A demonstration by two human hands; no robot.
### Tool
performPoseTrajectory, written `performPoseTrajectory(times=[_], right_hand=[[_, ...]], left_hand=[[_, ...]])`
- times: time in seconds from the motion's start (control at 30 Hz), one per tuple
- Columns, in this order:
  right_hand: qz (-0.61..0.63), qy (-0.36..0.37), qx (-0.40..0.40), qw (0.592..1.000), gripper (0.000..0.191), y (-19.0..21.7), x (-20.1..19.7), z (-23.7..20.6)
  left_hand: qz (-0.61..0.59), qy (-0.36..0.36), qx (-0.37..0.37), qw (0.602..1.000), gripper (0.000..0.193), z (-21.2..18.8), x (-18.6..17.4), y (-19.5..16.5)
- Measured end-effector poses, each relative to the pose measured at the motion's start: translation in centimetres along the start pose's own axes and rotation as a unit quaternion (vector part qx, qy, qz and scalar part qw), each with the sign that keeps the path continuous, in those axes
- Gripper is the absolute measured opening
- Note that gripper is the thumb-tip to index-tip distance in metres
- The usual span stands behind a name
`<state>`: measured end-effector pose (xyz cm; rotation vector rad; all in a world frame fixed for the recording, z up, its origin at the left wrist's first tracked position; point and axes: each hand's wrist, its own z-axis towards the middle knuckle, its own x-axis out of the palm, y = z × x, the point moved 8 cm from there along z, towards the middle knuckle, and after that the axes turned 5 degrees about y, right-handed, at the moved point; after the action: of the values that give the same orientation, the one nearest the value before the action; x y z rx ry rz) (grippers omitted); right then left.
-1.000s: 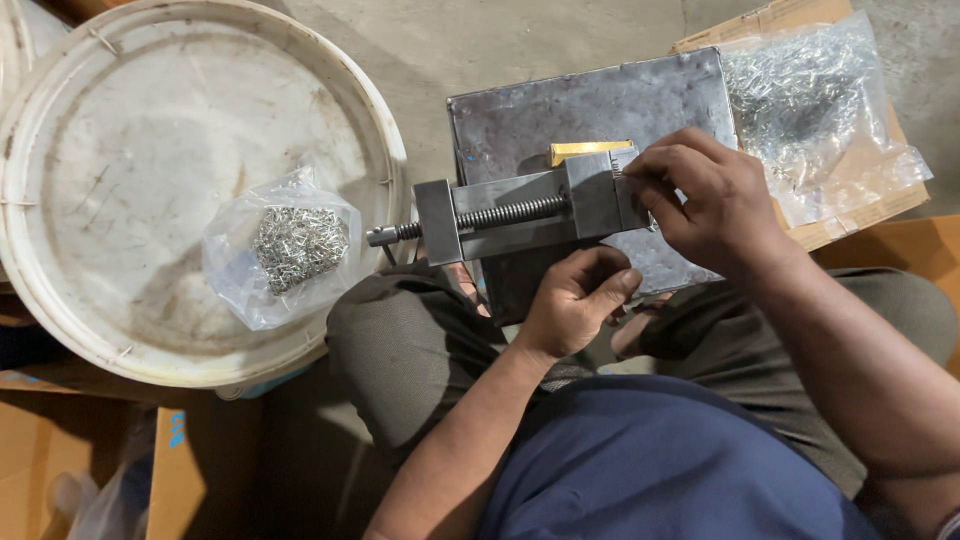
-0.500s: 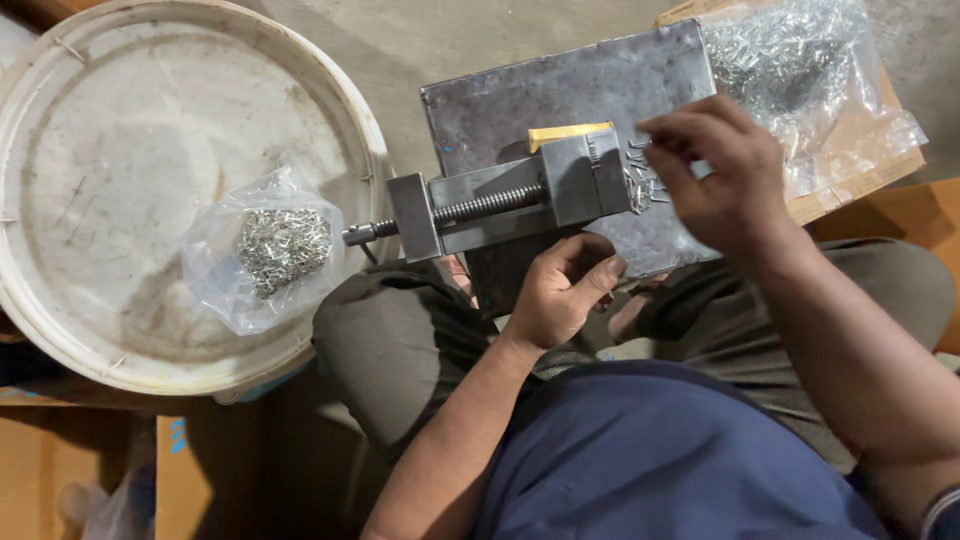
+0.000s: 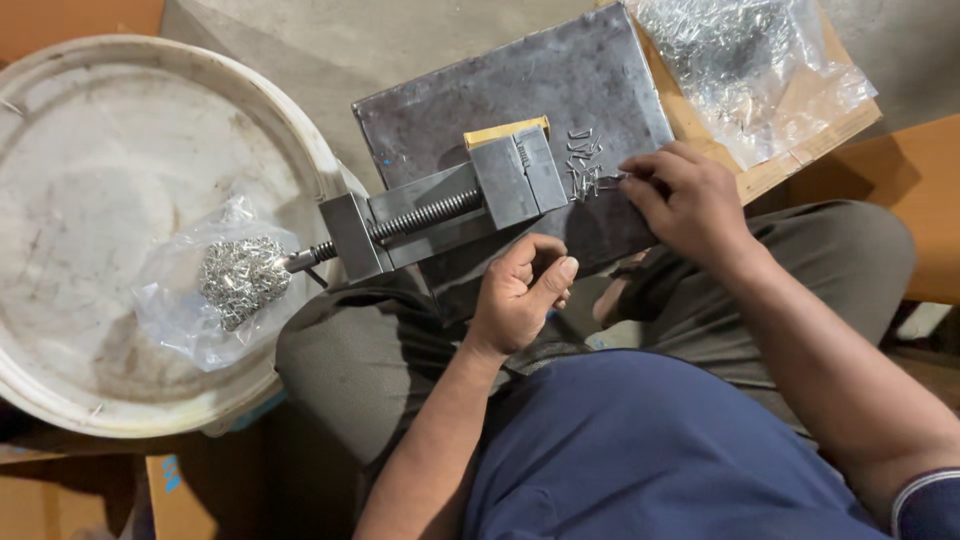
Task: The person sorts screws on a metal platform, picking them up one by one and placing them into a bag, while also using a bench vise to hold components.
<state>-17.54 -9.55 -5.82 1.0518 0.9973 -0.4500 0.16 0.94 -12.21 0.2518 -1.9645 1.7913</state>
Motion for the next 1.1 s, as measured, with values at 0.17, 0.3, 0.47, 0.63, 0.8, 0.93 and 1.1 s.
performPoseTrajectory(times=[0.17,0.3,0.47,0.63,0.8,0.93,1.1], right_hand=[[-0.046,-0.008,-0.024,0.999,0.013,0.6,1.1,1.5],[-0.058,-0.01,0.035,0.998,0.017,0.2,0.4,2.1],[0.121,-0.005,0.074,0.99,0.017,-0.5,-0.3,1.9],[0.328,0.104,0.112,0.932,0.018,0.2,2.6,0.9],[0.514,0.26,0.209,0.791,0.024,3.5,6.0,-3.3],[0.535,0.261,0.328,0.733,0.022,3.6,7.4,-4.8],[0.34,0.142,0.02,0.929,0.013,6.7,4.0,-2.1]], left_hand=[[0.046,-0.008,0.002,0.999,0.011,0.0,-0.4,-0.5],[0.108,-0.01,0.001,0.994,0.01,0.5,-0.2,-0.8],[0.02,-0.026,-0.028,0.999,0.018,0.9,-0.2,0.8],[0.074,-0.04,0.012,0.996,0.034,1.0,0.0,-0.2],[0.171,-0.052,0.006,0.984,0.027,0.4,0.5,-2.0],[0.249,-0.06,0.119,0.959,0.019,-0.1,0.3,-3.7],[0.045,-0.012,0.028,0.999,0.018,-0.5,-1.0,-0.9]])
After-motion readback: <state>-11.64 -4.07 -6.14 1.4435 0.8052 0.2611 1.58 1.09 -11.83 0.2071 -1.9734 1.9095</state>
